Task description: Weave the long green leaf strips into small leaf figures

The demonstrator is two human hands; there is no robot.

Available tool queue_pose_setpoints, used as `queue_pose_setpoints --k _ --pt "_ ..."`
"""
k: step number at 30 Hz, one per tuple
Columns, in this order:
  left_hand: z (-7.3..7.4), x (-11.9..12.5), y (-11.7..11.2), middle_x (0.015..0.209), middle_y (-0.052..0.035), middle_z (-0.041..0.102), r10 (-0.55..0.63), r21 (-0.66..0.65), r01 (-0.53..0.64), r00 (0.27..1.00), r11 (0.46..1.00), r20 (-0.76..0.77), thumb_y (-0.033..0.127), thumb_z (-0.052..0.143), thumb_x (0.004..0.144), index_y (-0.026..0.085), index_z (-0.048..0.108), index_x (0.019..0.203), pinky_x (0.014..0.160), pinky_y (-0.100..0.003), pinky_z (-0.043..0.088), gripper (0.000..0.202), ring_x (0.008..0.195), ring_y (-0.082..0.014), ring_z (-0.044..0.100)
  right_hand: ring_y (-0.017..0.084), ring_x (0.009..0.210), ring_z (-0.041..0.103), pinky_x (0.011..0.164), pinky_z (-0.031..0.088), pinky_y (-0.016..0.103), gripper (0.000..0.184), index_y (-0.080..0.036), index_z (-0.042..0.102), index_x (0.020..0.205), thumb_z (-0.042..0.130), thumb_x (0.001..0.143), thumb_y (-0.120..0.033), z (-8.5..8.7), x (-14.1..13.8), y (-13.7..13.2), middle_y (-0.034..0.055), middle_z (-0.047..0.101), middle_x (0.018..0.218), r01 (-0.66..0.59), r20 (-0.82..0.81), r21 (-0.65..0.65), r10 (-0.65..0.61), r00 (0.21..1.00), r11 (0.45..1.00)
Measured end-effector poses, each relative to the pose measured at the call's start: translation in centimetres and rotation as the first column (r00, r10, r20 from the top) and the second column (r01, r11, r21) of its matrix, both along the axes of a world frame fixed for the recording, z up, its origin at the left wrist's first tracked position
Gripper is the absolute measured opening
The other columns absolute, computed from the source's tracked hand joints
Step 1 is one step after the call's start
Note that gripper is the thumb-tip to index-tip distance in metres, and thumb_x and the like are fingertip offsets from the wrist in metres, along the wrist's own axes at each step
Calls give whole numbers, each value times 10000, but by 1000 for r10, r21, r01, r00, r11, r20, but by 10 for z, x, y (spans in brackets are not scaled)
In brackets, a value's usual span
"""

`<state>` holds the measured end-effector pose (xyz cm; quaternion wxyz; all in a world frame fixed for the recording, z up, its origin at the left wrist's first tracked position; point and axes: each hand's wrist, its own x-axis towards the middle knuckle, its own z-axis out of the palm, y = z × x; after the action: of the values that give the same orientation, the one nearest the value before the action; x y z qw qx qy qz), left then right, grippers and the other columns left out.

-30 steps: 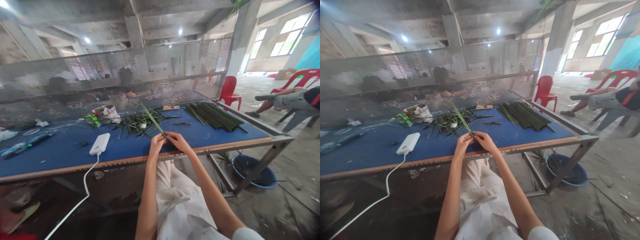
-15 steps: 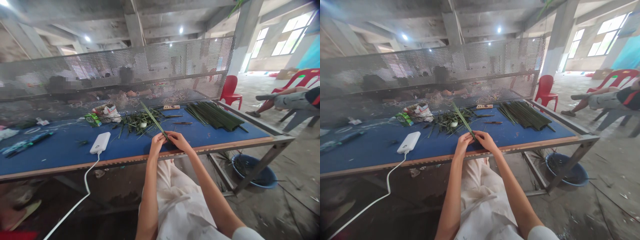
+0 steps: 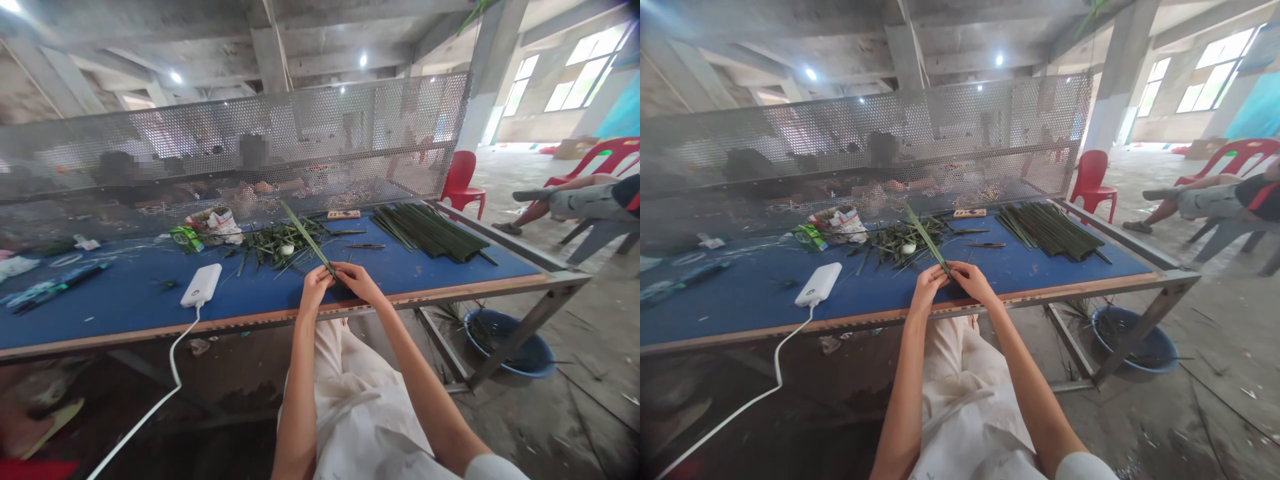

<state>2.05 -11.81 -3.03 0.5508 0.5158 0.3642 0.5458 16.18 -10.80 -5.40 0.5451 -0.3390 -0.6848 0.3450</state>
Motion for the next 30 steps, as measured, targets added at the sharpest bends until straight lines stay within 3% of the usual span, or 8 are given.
queue_pose_setpoints --k 6,9,12,16,24,30 --pt "-7 4 4 661 -24 685 168 86 -166 986 982 -16 145 663 601 141 647 732 682 -272 513 132 678 -173 661 231 1036 634 909 498 357 379 -214 682 1230 560 892 -336 -2 0 -1 71 717 1111 17 114 12 -18 993 1000" --pt "-9 5 7 633 -1 666 253 73 -254 967 964 16 144 638 607 145 643 746 645 -243 505 139 631 -142 636 207 947 650 866 514 339 399 -232 649 1277 515 924 -362 -3 0 -2 58 723 1065 1 162 -12 1 987 1000" --pt "-8 5 7 658 3 677 296 58 -297 955 953 35 131 626 602 149 645 825 601 -234 499 225 607 -136 629 164 771 635 736 532 297 479 -219 553 1380 509 918 -336 -3 -1 -4 41 717 945 -113 155 -51 120 981 992" --pt "-6 6 5 612 28 650 319 29 -320 947 947 37 129 625 600 162 622 897 523 -222 455 299 530 -127 596 154 750 628 706 535 290 558 -166 509 1403 559 859 -280 0 -3 -8 56 702 955 -256 26 -81 259 966 963" --pt "-3 5 3 564 64 619 336 42 -336 942 941 22 162 668 600 191 580 866 599 -248 486 281 539 -133 609 160 704 644 675 526 289 428 -209 606 1264 531 897 -416 7 -2 -13 28 697 829 -273 -60 -121 268 962 954" --pt "-1 6 1 638 -2 689 304 -40 -302 946 953 114 231 653 651 172 603 777 734 -353 556 148 735 -224 708 166 620 640 574 478 278 378 -187 599 1157 534 882 -439 4 -2 -9 30 692 749 -166 -104 -151 152 983 975"
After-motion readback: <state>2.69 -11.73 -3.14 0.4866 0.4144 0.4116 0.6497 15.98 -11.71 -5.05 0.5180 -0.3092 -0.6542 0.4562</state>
